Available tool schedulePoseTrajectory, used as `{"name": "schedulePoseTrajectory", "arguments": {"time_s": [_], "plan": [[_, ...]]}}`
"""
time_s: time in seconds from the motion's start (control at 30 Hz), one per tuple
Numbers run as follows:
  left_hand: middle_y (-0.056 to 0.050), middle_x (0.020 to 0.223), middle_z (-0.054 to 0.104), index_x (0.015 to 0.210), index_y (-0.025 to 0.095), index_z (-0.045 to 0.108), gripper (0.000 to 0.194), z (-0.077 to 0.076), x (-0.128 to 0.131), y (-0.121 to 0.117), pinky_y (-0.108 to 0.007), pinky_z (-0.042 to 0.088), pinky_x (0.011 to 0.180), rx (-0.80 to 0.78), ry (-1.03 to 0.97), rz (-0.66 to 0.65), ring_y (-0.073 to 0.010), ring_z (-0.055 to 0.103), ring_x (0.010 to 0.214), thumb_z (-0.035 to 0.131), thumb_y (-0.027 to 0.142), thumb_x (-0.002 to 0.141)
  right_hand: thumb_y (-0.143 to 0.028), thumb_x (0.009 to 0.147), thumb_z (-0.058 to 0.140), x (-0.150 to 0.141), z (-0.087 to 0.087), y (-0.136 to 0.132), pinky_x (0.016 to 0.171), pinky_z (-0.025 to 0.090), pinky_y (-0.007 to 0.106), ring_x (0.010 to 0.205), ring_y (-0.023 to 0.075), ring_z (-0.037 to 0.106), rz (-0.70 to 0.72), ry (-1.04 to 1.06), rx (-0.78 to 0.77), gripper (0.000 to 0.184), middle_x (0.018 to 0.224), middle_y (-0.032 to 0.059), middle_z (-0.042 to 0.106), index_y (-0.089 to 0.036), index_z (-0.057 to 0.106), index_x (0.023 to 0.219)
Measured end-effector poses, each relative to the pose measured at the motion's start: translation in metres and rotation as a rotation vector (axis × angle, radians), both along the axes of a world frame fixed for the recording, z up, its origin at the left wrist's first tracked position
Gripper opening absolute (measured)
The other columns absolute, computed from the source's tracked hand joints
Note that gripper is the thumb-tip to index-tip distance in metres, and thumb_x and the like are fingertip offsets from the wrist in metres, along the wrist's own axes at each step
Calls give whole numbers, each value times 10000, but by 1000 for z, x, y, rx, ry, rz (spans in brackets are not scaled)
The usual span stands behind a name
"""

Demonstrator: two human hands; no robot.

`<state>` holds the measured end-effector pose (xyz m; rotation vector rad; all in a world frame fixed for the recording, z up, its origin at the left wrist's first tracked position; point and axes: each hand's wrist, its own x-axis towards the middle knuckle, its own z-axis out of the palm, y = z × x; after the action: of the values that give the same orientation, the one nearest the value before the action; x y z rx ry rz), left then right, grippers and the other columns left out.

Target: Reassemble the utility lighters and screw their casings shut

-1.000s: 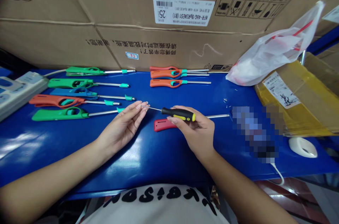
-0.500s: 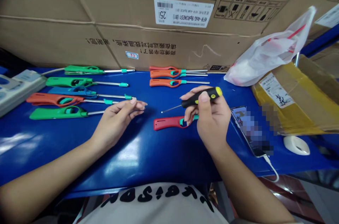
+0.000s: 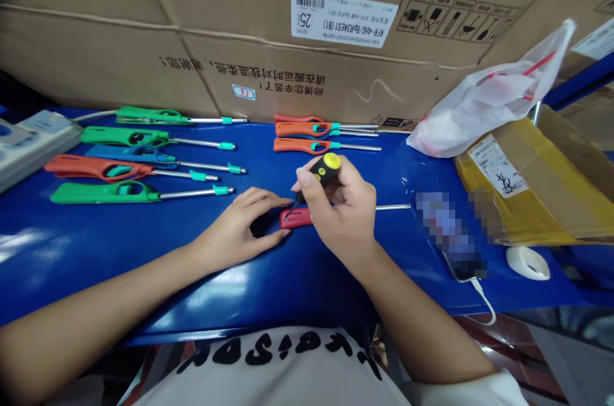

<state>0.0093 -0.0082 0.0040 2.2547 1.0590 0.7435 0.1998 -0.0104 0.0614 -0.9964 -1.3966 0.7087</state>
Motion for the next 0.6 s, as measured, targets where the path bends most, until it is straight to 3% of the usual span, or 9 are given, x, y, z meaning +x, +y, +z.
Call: {"name": "schedulePoseTrajectory", "arguments": {"time_s": [0.2,0.6], "plan": [[-90,1165,703,1263,195,643,413,-8,-1,4,-472,477,977,19,-11,-16,-275,613,1093,750,317,883,-401,928,693,-2,-6,-5,518,535,209,589,102,654,23,-36,-25,194,784,-3,723,-211,652,926],[-65,1159,713,1250,225,654,375,-9,-2,5,-442,448,978,-9,13,-25,-266,607,1117,732,334,901,-433,929,686,2,-15,-8,448,457,219,497,74,543,10,-118,-10,219,824,1,713,-220,642,953]]}}
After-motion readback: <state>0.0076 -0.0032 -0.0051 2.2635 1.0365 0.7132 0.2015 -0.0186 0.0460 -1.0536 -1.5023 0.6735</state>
